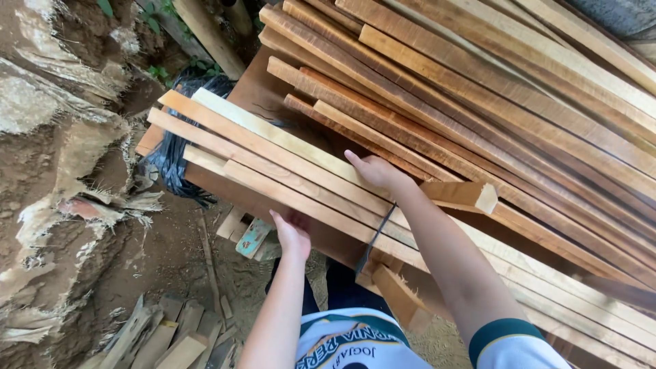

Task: Bundling several thin wood planks together using black rubber straps.

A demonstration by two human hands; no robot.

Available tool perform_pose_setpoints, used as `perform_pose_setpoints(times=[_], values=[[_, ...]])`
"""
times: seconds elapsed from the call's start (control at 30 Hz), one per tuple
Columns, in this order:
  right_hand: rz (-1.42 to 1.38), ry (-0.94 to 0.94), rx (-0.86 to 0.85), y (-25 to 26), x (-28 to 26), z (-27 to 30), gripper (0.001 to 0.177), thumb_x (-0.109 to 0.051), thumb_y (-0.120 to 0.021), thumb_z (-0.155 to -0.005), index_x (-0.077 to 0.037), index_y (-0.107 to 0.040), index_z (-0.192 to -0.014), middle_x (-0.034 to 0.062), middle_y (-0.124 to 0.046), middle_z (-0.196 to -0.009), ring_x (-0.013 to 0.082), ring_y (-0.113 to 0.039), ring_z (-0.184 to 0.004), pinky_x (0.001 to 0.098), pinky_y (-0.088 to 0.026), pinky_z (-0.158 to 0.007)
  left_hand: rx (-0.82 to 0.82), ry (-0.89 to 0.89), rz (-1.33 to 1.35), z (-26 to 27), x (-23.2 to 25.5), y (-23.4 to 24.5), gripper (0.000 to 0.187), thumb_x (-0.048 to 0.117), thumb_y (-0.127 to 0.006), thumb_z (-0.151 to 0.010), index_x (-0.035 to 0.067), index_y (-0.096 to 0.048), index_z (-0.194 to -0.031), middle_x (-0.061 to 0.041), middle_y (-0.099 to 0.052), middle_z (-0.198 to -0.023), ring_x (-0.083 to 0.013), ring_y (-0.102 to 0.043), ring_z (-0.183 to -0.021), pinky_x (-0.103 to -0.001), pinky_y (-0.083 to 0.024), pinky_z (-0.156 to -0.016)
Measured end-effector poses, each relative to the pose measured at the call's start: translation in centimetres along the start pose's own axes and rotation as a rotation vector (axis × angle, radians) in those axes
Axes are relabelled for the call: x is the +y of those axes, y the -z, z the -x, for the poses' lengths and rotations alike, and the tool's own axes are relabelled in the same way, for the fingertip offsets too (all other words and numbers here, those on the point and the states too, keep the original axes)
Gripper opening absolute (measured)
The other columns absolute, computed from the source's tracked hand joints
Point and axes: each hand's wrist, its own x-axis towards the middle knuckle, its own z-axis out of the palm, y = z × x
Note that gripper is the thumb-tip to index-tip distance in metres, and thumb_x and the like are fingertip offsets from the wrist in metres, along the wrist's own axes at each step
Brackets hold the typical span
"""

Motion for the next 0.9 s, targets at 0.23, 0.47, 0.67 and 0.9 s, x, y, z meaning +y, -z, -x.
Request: perform_pose_setpoints(times=[0.23, 0.47, 0.67, 0.9], values=[[-0.236, -0.201, -0.129, 2.5, -1.3, 0.9, 0.110, -0.101, -0.025, -0.076, -0.019, -0.072, -0.133, 0.0119, -0.054, -0.153, 0.0284, -0.042, -0.148, 0.0374, -0.028, -0.124, -0.105, 0.317, 0.122, -3.6, -3.7, 1.2, 0.094, 0.091, -0.042, -0.084, 0.015, -0.059, -0.137, -0.012, -0.060, -0.144, -0.0307, -0.057, -0.132, -0.045, -0.043, -0.110], [-0.158, -0.097, -0.324, 3.3, -4.0, 4.2, 0.121, -0.097, -0.035, -0.076, -0.015, -0.024, -0.165, 0.0147, -0.019, -0.171, 0.0351, -0.015, -0.158, 0.0495, -0.011, -0.129, -0.052, 0.367, 0.096, -5.6, -6.1, 1.1, 0.077, 0.073, -0.047, -0.087, 0.012, -0.061, -0.131, -0.018, -0.064, -0.134, -0.0368, -0.061, -0.122, -0.049, -0.050, -0.102], [-0.103, -0.125, -0.286, 2.2, -0.4, -0.9, 0.110, -0.087, -0.053, -0.080, -0.006, -0.045, -0.153, 0.0196, -0.038, -0.160, 0.0350, -0.035, -0.149, 0.0463, -0.035, -0.117, 0.012, 0.269, 0.101, -5.7, -8.0, 2.2, 0.059, 0.044, -0.038, -0.105, 0.003, -0.050, -0.145, -0.024, -0.051, -0.148, -0.0418, -0.048, -0.137, -0.052, -0.042, -0.114], [0.014, -0.223, -0.110, 2.3, 2.6, 1.3, 0.119, -0.096, -0.036, -0.080, -0.004, -0.045, -0.155, 0.0210, -0.039, -0.161, 0.0324, -0.030, -0.153, 0.0472, -0.021, -0.126, -0.119, 0.133, -0.239, 1.6, -7.8, 2.0, 0.045, 0.022, -0.040, -0.110, 0.001, -0.046, -0.150, -0.013, -0.052, -0.127, -0.0295, -0.052, -0.118, -0.050, -0.043, -0.111]])
